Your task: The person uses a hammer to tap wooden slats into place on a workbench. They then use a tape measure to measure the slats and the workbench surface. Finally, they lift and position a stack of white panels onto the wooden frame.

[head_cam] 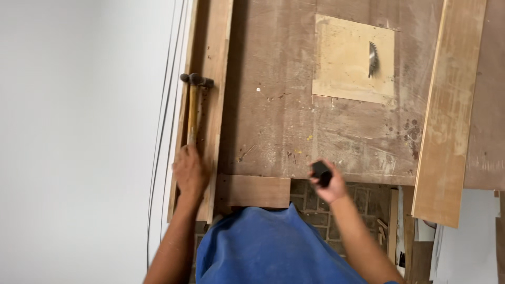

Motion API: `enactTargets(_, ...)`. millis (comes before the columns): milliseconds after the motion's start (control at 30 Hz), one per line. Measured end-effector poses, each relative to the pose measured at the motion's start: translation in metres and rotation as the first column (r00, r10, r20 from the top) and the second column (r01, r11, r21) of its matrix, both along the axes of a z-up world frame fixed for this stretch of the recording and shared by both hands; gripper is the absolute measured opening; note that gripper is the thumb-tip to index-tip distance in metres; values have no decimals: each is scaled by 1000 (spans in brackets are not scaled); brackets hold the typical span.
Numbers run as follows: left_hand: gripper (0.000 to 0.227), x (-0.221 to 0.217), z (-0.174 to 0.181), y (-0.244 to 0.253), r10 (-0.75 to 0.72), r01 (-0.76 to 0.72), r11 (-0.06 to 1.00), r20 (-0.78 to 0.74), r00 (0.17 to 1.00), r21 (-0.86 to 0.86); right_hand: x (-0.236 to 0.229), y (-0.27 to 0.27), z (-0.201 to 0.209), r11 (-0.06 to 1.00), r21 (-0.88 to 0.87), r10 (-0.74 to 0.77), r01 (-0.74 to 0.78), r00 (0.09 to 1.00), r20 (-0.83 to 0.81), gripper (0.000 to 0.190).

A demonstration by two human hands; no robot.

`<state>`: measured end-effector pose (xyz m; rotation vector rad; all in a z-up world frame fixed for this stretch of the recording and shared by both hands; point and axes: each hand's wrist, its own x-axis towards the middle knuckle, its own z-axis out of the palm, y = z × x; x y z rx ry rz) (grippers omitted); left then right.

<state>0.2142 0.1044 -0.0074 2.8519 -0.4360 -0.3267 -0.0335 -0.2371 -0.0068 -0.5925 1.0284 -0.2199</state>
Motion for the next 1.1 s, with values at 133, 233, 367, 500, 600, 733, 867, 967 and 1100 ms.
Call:
enactTargets(133, 54, 17, -7, -2, -24, 10, 986, 82, 996, 168, -34, -109, 8, 940, -338, -173, 48, 920, -352, 25)
enactTargets(233, 60, 29, 5, -10, 56, -57, 995, 14, 998, 81, -43, -180, -7, 709, -682, -405, -180, 688, -602, 57)
enactTargets(367, 22, 39, 31, -23, 149, -144, 988, -117, 982, 50, -65, -221, -12, 471, -880, -654, 66, 696, -298, 52)
enactTargets(500, 22, 46, 19, -29, 224, -204, 971, -178, 958, 124, -76, -198, -9, 215, -910, -622, -355, 669, -407, 52)
enactTargets(600, 70, 35, 11, -46, 176, -130, 957, -163, 971, 258, -46, -121, 20, 374, -858, -394, -352, 777, -491, 43)
enactTargets(733, 36, 35, -9, -37, 166, -153, 970, -57, 984, 191, -28, -65, 7, 382, -858, -194, -344, 877, -439, 52)
enactTargets(867, 35, 7, 16, -53, 302, -320, 942, -170, 938, -96, -1, -20, 41, 420, -789, 273, -448, 892, -361, 41)
enactTargets(967, 43, -53, 58, -99, 324, -420, 864, -332, 886, -279, 39, 16, 83, 500, -679, 540, -538, 806, -242, 48)
enactTargets(1100, 45, -131, 39, -170, 259, -462, 698, -408, 875, -548, 101, 50, 93, 712, -344, 671, -612, 738, 76, 71)
